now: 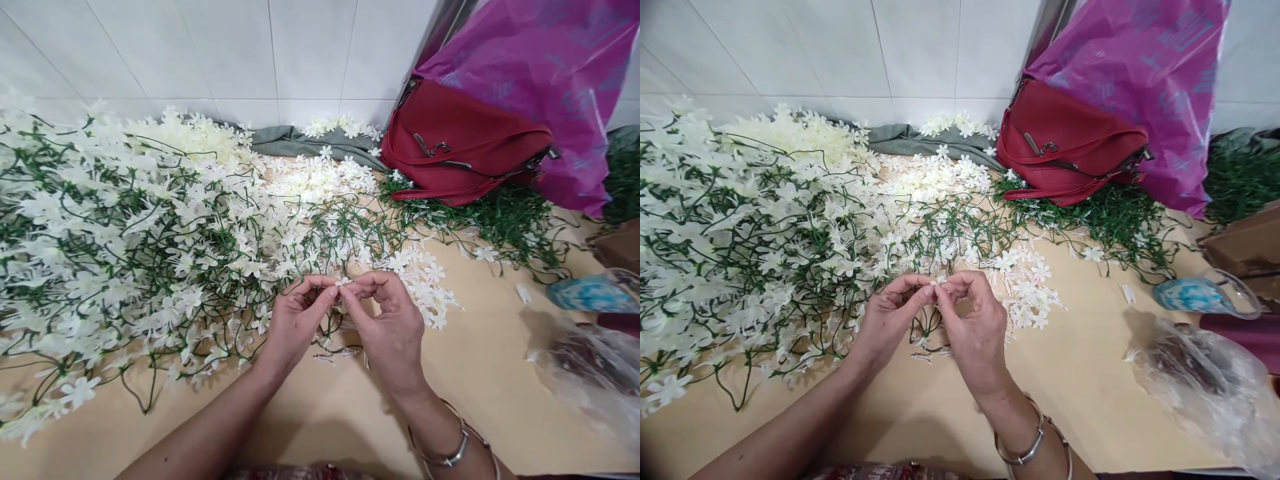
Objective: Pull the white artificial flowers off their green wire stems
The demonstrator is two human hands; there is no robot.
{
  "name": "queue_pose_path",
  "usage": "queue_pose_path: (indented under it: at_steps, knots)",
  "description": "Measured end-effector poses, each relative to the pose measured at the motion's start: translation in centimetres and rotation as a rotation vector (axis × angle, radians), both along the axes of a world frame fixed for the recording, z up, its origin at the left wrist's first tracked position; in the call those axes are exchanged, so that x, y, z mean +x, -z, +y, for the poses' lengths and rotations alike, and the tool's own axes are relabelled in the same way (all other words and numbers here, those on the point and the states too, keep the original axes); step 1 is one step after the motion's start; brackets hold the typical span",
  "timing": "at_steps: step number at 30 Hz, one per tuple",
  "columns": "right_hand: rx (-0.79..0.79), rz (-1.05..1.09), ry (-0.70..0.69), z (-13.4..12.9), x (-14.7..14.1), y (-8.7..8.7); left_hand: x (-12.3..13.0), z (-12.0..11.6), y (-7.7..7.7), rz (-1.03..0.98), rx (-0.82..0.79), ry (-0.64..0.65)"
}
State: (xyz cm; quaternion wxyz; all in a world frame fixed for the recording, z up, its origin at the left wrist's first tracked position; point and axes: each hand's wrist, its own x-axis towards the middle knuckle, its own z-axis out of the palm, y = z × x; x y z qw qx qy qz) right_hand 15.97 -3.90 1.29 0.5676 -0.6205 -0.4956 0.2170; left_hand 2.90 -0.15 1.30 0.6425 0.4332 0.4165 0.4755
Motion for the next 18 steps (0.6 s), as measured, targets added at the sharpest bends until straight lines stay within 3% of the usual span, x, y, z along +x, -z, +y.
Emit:
queue_pose_path:
  at_steps: [11, 18]
  knots:
    - [0.053, -0.193, 0.051, 0.03, 0.07, 0.06, 0.11, 0.11, 0.10, -0.021, 0.017, 0.028]
    - [0.021, 0.043, 0.016, 0.20, 0.30, -0.34, -0.18, 0.02, -0.28, -0.038, 0.111, -0.007]
